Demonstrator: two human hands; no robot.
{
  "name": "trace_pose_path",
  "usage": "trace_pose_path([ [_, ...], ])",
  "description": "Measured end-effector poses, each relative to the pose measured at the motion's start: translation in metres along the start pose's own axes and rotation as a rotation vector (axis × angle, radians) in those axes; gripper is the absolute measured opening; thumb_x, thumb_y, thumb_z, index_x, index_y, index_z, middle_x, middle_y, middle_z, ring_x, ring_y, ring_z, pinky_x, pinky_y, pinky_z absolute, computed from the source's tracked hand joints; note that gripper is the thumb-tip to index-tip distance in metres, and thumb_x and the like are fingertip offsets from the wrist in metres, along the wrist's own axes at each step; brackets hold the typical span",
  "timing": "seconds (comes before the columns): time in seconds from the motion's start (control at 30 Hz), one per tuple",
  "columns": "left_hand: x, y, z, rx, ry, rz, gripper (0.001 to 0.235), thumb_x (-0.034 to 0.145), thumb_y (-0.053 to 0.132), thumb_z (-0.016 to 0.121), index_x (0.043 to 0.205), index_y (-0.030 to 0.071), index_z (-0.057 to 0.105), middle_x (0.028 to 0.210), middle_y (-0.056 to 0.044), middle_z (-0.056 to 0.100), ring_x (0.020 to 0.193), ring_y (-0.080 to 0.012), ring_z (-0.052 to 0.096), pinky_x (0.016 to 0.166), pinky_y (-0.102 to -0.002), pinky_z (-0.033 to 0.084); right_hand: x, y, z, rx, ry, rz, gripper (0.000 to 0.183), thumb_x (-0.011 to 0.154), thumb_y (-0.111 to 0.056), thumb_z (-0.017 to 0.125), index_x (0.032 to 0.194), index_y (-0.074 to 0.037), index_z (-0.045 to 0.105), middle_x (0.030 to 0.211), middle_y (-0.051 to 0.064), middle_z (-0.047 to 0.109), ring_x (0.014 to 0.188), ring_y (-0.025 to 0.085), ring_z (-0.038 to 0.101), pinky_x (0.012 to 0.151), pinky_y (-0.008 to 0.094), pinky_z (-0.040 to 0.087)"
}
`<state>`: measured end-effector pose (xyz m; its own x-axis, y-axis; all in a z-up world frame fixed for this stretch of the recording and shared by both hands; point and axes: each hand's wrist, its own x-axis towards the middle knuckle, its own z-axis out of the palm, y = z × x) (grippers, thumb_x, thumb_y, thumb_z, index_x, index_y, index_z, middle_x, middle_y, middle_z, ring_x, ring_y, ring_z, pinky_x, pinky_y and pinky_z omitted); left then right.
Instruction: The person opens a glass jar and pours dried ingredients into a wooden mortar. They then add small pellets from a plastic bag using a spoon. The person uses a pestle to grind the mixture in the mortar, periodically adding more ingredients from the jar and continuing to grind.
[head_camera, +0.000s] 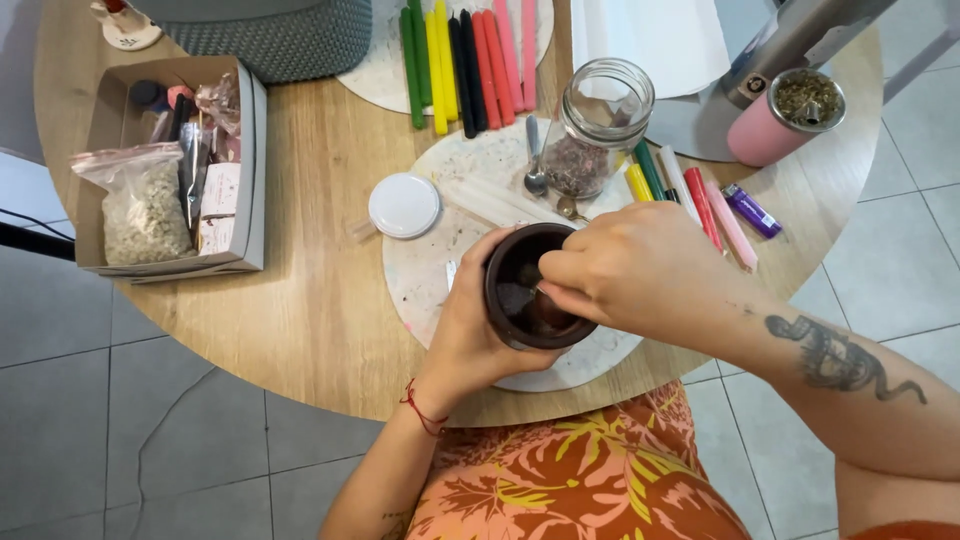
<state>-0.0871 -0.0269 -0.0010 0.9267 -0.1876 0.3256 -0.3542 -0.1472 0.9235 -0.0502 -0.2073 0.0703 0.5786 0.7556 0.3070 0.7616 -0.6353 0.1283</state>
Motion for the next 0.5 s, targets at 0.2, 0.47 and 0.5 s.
trace_pose_path([
  [0.2,0.005,-0.005,0.002,-0.062,0.067,-0.055,0.104,0.046,0.021,0.087,0.133,0.007,0.033,0.127,-0.016,0.050,0.118,-0.0308,0.051,0.102,-0.043,0.042,0.021,-0.016,0.035,-0.135,0.099,-0.098,0.017,0.080,-0.028,0.055,0.065,-0.023,0.050,0.054,-0.006,0.050,0.051,0.018,0.056,0.047,0.032,0.042],
  [0.47,0.007,-0.007,-0.002,-0.046,0.023,-0.162,0.110,0.041,0.027,0.088,0.134,0.009,0.033,0.126,-0.017,0.052,0.115,-0.0359,0.053,0.098,-0.047,0.045,0.011,0.004,0.037,-0.096,0.210,-0.048,0.020,0.080,-0.028,0.058,0.062,-0.020,0.052,0.053,-0.003,0.050,0.048,0.020,0.054,0.046,0.032,0.042],
  [0.5,0.007,-0.006,-0.003,-0.046,0.025,-0.154,0.110,0.041,0.027,0.088,0.134,0.009,0.033,0.126,-0.017,0.052,0.115,-0.0359,0.053,0.098,-0.047,0.045,0.013,-0.010,0.037,-0.102,0.214,-0.051,0.020,0.080,-0.028,0.058,0.062,-0.020,0.052,0.053,-0.003,0.050,0.048,0.020,0.054,0.046,0.032,0.042],
])
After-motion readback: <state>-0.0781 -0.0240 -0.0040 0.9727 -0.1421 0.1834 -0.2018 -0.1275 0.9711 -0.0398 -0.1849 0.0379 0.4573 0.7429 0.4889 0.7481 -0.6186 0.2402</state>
